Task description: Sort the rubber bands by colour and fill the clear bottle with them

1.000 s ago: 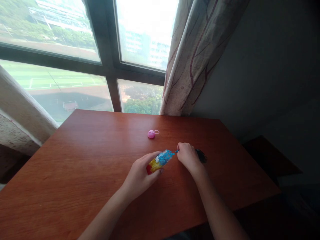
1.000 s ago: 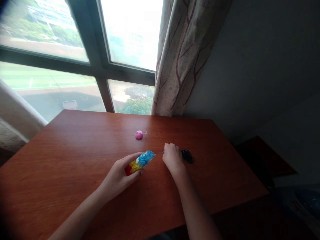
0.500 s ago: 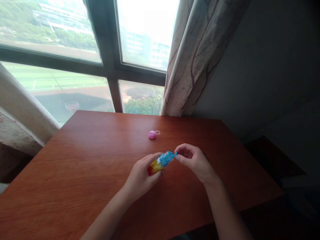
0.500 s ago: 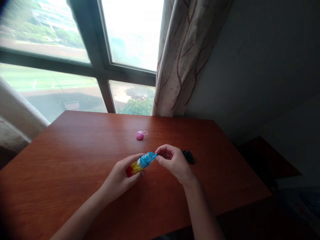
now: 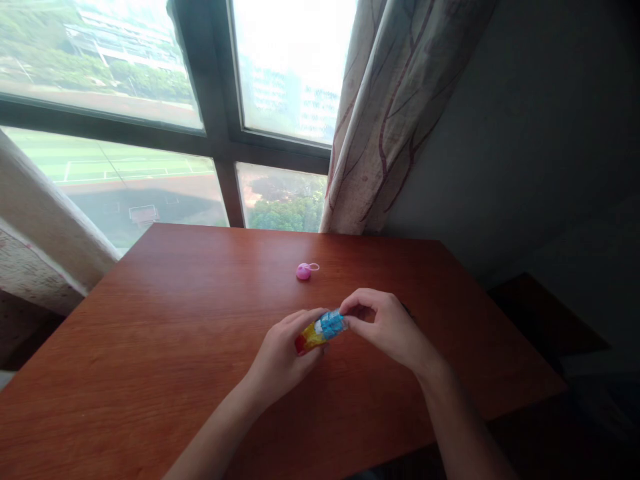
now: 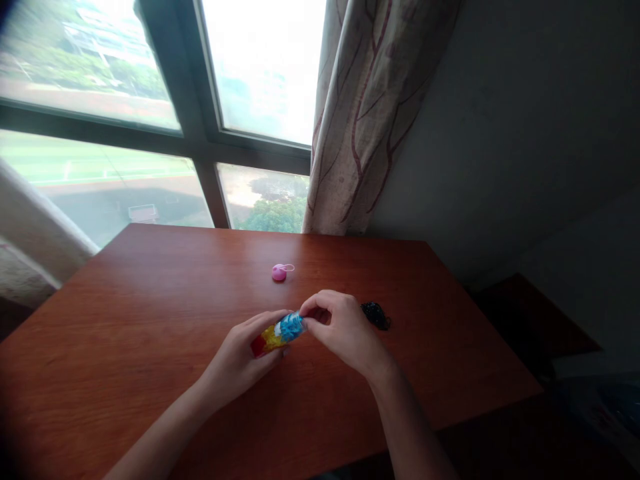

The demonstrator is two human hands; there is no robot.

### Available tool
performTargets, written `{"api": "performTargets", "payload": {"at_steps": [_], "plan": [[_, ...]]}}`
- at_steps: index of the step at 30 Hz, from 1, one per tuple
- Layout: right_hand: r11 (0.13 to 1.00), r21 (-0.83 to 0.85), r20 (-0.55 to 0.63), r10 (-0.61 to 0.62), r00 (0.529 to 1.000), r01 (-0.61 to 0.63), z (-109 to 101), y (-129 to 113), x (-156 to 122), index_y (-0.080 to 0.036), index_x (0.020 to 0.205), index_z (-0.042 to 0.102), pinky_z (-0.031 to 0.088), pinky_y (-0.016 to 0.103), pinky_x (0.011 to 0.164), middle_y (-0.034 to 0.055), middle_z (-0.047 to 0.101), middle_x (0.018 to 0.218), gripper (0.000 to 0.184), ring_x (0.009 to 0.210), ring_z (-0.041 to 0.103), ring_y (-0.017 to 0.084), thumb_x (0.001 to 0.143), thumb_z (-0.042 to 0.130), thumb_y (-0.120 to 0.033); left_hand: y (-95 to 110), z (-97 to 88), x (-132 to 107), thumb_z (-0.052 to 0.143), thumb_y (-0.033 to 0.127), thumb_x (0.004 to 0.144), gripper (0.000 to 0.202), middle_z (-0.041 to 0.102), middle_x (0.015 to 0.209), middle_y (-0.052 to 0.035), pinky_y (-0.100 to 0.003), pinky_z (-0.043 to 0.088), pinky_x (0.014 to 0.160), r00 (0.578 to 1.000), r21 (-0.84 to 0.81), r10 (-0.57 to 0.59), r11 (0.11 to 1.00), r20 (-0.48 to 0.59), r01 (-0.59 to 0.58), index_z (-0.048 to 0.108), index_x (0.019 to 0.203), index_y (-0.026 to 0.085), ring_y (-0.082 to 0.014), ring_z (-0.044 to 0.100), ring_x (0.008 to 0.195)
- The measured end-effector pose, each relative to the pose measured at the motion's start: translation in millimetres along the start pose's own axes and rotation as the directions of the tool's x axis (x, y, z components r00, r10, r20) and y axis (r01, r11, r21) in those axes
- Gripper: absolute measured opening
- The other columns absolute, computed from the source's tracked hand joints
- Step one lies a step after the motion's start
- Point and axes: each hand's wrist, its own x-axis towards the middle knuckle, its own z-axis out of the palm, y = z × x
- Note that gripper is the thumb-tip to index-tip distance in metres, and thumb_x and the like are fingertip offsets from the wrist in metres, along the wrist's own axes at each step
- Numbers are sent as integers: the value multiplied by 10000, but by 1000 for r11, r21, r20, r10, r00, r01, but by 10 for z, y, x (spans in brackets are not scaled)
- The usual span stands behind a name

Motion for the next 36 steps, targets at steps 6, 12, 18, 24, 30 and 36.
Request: {"api": "performTargets", "payload": {"at_steps": [6,12,18,24,30,36], "plan": [[996,-76,31,-43,999,45,-50,-168,-34,-202,859,731,471,240,687,19,681,857,106,778,618,143,857,634,-161,28,-10,9,643,115,777,441,686,1153,-61,-327,505,919,1000,-42,-3,999,-29,2,617,1201,237,-212,648,1022],[978,-192,46,-80,996,88,-17,-307,-151,-231,1010,727,423,224,658,3,614,851,255,743,574,119,897,534,-108,42,-11,-5,680,135,761,443,682,1161,-78,-359,505,947,996,-190,-75,980,-54,64,630,1194,208,-228,639,1049],[962,-255,111,-73,991,99,7,-390,-269,-252,1203,640,422,235,693,-15,586,806,399,741,555,127,865,524,-74,72,-8,2,693,188,771,428,695,1150,-90,-333,520,919,987,-380,-153,916,-39,127,606,1188,153,-225,652,1021],[964,-257,59,-49,997,63,12,-375,-313,-270,1294,589,458,255,721,7,661,864,456,747,596,148,867,528,-124,116,-12,17,679,158,767,404,697,1146,-82,-322,520,922,989,-401,-143,908,-25,121,613,1165,152,-230,648,1039],[923,-386,168,73,983,-2,63,-369,-339,-287,1392,511,424,234,635,4,692,812,553,701,623,165,854,537,-163,120,-5,13,676,169,769,388,713,1110,-80,-325,540,896,988,-369,-144,922,-51,115,621,1152,155,-224,670,994],[872,-489,260,136,956,9,32,-410,-334,-301,1380,519,367,245,611,-1,690,725,561,652,632,182,832,545,-187,76,8,2,628,89,752,394,716,1108,-78,-329,548,886,993,-289,-105,954,-54,85,625,1138,165,-214,683,977]]}}
